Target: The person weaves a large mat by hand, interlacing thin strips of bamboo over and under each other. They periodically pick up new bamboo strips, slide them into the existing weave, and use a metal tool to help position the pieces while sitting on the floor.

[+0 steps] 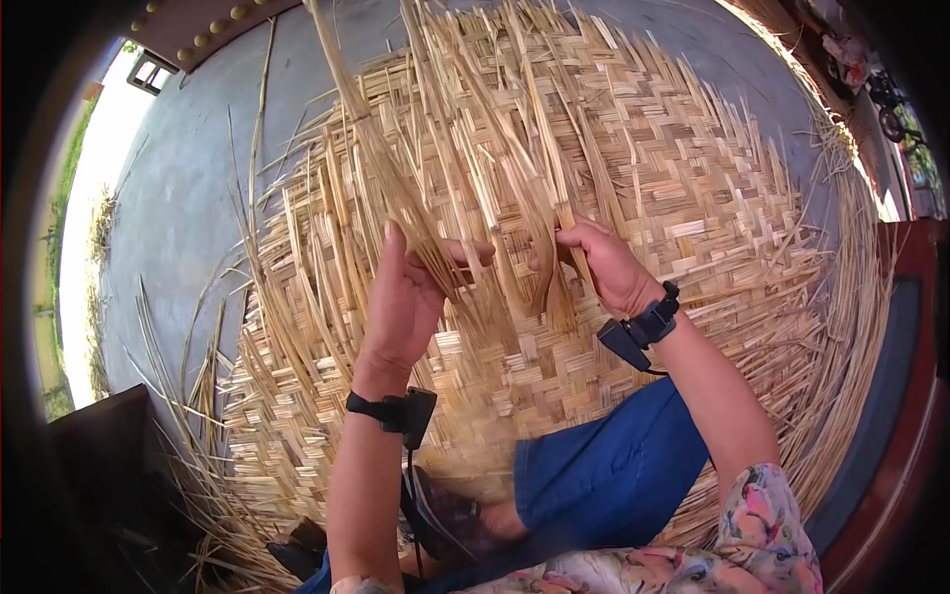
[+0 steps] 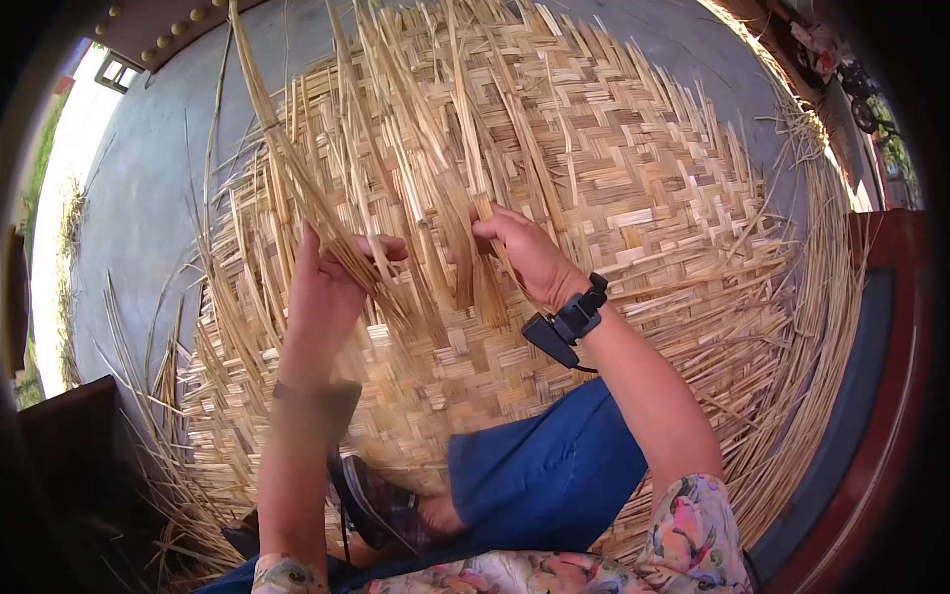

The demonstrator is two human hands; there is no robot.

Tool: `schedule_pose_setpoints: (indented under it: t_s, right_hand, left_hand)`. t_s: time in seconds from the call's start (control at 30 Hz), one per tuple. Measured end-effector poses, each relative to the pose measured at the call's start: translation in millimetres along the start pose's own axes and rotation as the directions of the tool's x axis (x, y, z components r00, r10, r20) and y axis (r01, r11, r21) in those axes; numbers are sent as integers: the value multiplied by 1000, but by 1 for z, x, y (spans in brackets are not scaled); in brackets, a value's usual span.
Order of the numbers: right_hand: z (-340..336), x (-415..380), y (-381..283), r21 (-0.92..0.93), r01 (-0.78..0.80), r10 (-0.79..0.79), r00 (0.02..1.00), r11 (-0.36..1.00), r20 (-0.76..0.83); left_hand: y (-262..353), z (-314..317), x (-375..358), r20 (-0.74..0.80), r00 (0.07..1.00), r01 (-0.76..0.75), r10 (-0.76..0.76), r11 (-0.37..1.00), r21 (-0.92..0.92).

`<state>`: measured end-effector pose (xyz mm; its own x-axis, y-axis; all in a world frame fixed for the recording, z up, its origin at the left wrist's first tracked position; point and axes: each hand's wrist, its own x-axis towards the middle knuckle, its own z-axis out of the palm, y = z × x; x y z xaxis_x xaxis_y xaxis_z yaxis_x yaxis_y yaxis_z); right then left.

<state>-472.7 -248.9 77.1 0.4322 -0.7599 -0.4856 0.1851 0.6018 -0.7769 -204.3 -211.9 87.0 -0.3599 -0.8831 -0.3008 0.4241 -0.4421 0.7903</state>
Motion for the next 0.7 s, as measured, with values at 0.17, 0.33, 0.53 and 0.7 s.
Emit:
schedule_pose_setpoints:
  t_s: [0.17, 0.33, 0.53, 0.7]
  right_hand:
    - [11, -10, -4, -140, -137, 141, 990, 981, 23]
    - [10, 32, -21, -608, 109, 143, 925, 787, 351]
    - [-25, -1, -15, -897, 227, -64, 973, 378, 220]
    - [-29, -26, 6, -968, 189, -38, 982, 168, 185]
  left_hand:
    - [13, 11, 31, -54, 986, 157, -156, 987, 23]
    - [43, 34, 16, -156, 914, -146, 375, 661, 737]
    - [14, -4, -53, -716, 647, -130, 264, 963, 238]
    - [3, -7, -61, -394, 905, -109, 157, 984, 141]
